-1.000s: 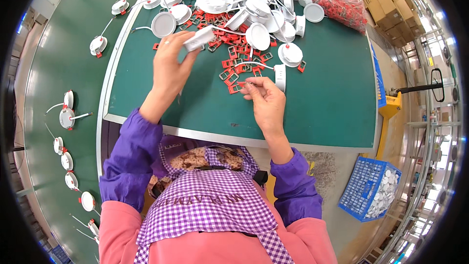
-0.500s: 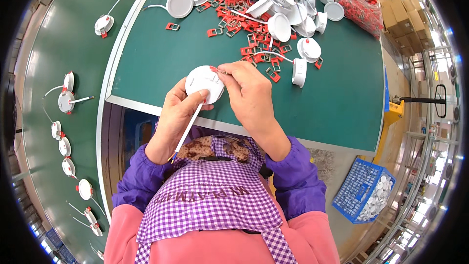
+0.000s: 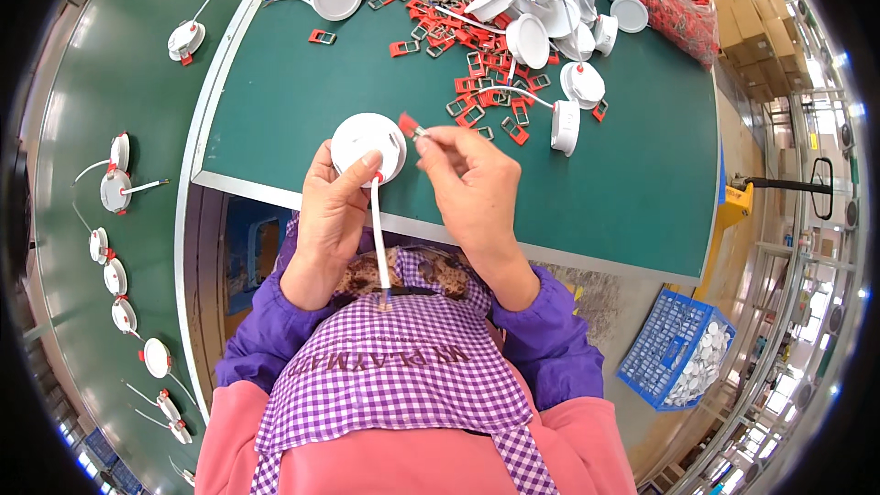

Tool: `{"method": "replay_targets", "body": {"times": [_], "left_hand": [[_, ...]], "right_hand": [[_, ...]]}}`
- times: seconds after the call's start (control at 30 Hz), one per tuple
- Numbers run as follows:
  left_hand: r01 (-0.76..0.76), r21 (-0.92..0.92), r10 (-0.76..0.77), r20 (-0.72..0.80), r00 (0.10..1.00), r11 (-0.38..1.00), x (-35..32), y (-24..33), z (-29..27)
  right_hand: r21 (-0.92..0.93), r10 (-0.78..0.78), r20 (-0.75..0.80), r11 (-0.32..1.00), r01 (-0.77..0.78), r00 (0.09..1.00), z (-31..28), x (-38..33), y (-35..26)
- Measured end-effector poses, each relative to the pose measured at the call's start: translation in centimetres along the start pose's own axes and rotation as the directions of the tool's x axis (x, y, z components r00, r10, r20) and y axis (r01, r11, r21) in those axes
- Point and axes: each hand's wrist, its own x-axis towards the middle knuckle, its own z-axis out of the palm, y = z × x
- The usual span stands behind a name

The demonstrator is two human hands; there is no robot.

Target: The person assembles small lighting fixtures by hand, attaching red plastic clips and electrical wires to lighting fixture housings.

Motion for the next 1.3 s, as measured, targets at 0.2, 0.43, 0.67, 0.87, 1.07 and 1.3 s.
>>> {"method": "replay_targets", "body": {"times": [0.2,0.43,0.67,0.87,1.07,1.3], "left_hand": [[-0.102,0.081,0.101,0.016,0.995,0.991,-0.1,-1.0,0.0],[-0.146,0.11,0.147,0.004,0.989,0.983,0.0,-1.6,-0.2],[-0.205,0.112,0.208,-0.011,0.978,0.972,0.2,-2.2,-0.4],[-0.219,0.133,0.223,-0.02,0.975,0.967,0.4,-2.5,-0.3],[-0.244,0.162,0.246,0.012,0.969,0.956,0.5,-2.9,-0.5],[-0.27,0.102,0.273,-0.019,0.962,0.957,0.6,-3.3,-0.5]], "right_hand": [[-0.267,-0.341,0.015,0.905,0.333,0.94,0.7,0.3,0.5],[-0.354,-0.387,0.051,0.855,0.379,0.92,1.0,0.4,0.8],[-0.43,-0.432,0.072,0.8,0.419,0.899,1.2,0.4,1.1],[-0.438,-0.453,0.079,0.784,0.439,0.888,1.7,0.2,1.3],[-0.404,-0.436,0.045,0.815,0.416,0.899,1.9,0.2,0.8],[-0.438,-0.378,0.058,0.822,0.364,0.924,2.2,-0.2,0.6]]}}
